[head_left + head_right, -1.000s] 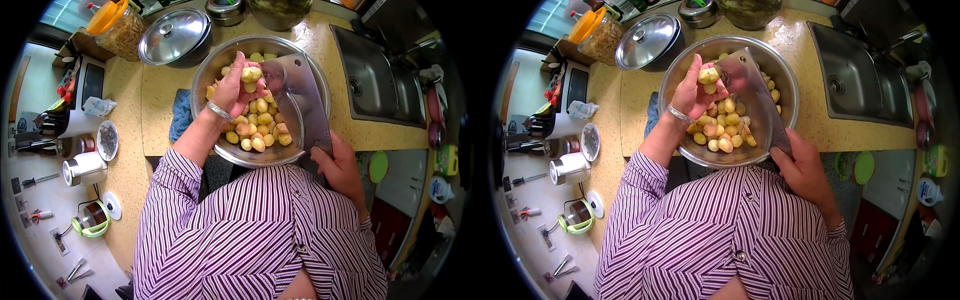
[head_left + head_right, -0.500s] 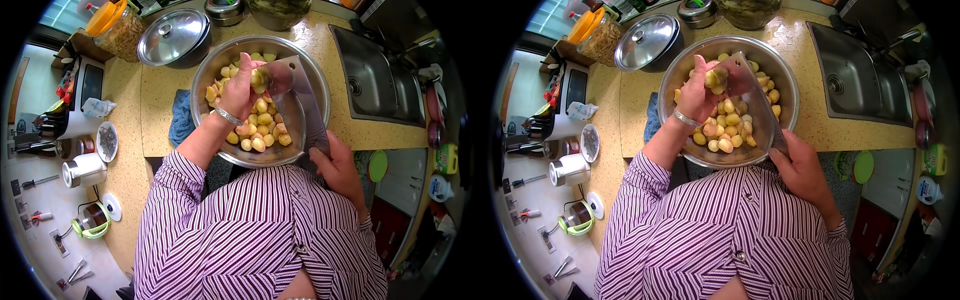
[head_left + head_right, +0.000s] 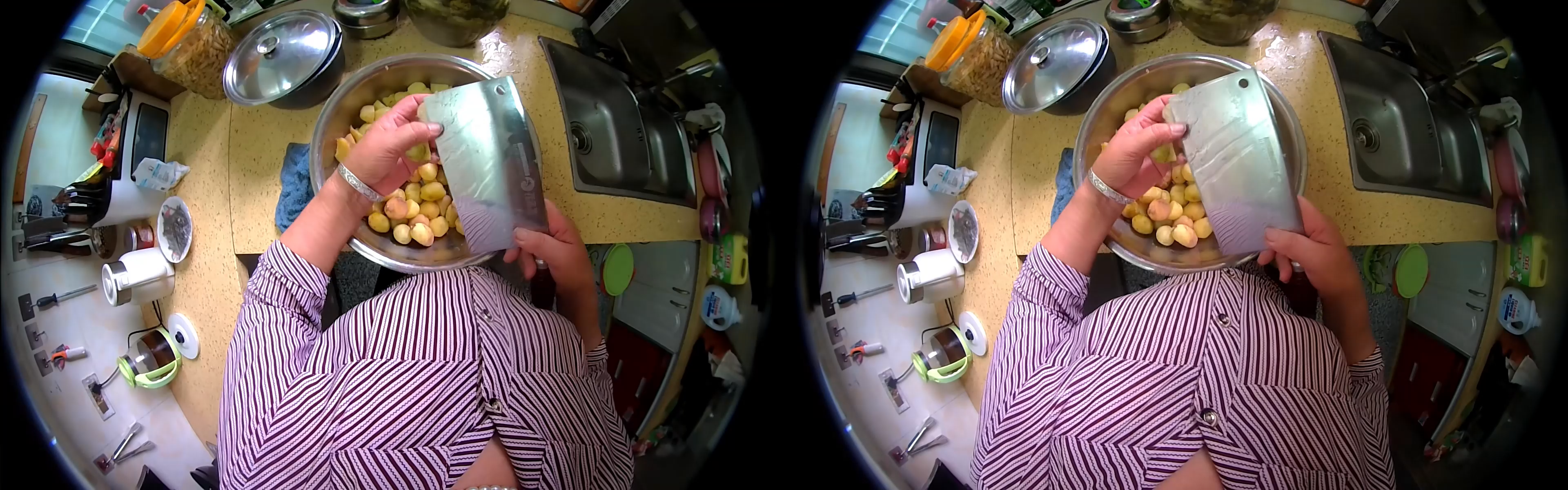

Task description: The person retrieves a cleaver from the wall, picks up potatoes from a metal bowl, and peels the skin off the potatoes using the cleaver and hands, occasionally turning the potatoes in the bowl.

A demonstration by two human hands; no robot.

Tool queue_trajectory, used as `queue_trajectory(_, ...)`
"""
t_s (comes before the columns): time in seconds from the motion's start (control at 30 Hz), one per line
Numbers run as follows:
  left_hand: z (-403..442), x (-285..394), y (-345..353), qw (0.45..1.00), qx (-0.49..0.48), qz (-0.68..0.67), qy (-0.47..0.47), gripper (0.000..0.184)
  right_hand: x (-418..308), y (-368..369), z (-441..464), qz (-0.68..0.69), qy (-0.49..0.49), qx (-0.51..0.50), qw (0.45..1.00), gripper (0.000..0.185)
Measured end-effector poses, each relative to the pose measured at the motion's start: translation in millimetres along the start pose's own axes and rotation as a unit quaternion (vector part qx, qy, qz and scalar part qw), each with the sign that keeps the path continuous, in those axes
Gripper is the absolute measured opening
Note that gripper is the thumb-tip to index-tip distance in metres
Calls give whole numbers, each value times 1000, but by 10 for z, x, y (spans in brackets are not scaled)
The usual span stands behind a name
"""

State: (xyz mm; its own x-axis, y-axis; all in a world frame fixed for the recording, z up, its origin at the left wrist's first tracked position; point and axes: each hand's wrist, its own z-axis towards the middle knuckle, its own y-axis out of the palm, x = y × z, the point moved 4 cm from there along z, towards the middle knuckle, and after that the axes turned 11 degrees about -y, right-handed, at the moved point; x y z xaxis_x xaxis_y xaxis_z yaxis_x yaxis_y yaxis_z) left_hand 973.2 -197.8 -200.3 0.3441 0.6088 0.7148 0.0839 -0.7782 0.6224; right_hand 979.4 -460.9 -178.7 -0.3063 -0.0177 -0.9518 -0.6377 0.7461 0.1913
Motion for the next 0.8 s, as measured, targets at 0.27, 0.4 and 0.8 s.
queue_trajectory(0.27,-95,403,-86,692,210,651,233,17,-19,-314,-162,-20,-90,97,991,39)
queue_trajectory(0.4,-45,153,-17,496,153,795,314,24,28,-399,-268,-18,-96,127,987,38)
queue_trajectory(0.8,287,-501,194,477,-77,866,128,38,116,-393,-326,-17,-70,122,990,40)
